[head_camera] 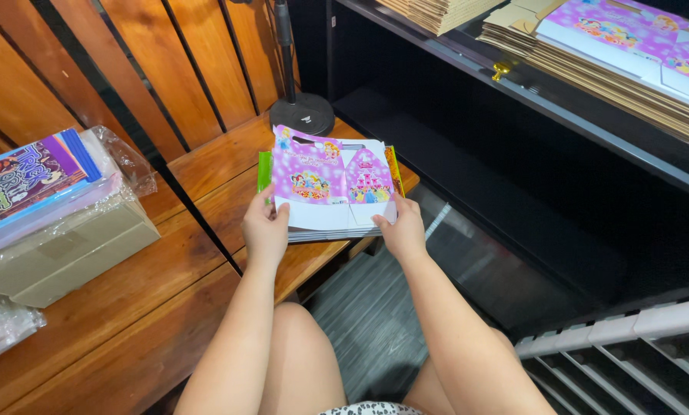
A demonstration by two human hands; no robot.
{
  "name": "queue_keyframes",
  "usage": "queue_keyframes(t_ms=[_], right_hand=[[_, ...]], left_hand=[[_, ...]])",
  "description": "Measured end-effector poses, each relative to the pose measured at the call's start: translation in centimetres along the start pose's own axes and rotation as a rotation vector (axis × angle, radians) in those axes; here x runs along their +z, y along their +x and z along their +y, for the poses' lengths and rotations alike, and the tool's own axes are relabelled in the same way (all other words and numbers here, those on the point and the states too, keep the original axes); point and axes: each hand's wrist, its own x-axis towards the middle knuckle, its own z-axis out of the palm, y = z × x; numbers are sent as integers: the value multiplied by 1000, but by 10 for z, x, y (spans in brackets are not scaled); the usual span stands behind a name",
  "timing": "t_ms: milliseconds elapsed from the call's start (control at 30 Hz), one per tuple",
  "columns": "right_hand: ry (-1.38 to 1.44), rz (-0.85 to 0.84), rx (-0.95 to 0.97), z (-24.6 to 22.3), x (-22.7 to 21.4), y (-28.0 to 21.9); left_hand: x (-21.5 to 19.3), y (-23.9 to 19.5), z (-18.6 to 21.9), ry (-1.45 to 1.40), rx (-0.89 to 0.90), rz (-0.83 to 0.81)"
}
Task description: The person sits on the floor and repeatedly picks up stacks of white paper and colorful printed sheets from a wooden bench. They place each stack onto a pile of cardboard sheets on a nearby black shelf, aligning them carefully.
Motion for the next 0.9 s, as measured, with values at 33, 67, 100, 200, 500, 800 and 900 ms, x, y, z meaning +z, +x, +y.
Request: queue_keyframes(t_ms=[33,67,100,200,500,800,900], right_hand=[[1,1,1,1,0,0],[12,10,2,1,0,0],[23,19,1,2,0,0],[56,37,48,1,-1,0],[240,72,88,14,7,11],[398,221,20,4,-11,-3],[451,230,-30,-2,-15,-6]], left_hand=[[-2,-7,15,1,0,-1],[-5,-13,30,-67,-69,-45],[-7,-20,45,-135,-138,-87],[-7,-17,41,-141,-218,-92],[-10,-23,42,-291,-255,-58],[-13,-22,32,-420,-255,-50],[-11,-20,25,-466,-252,-49]])
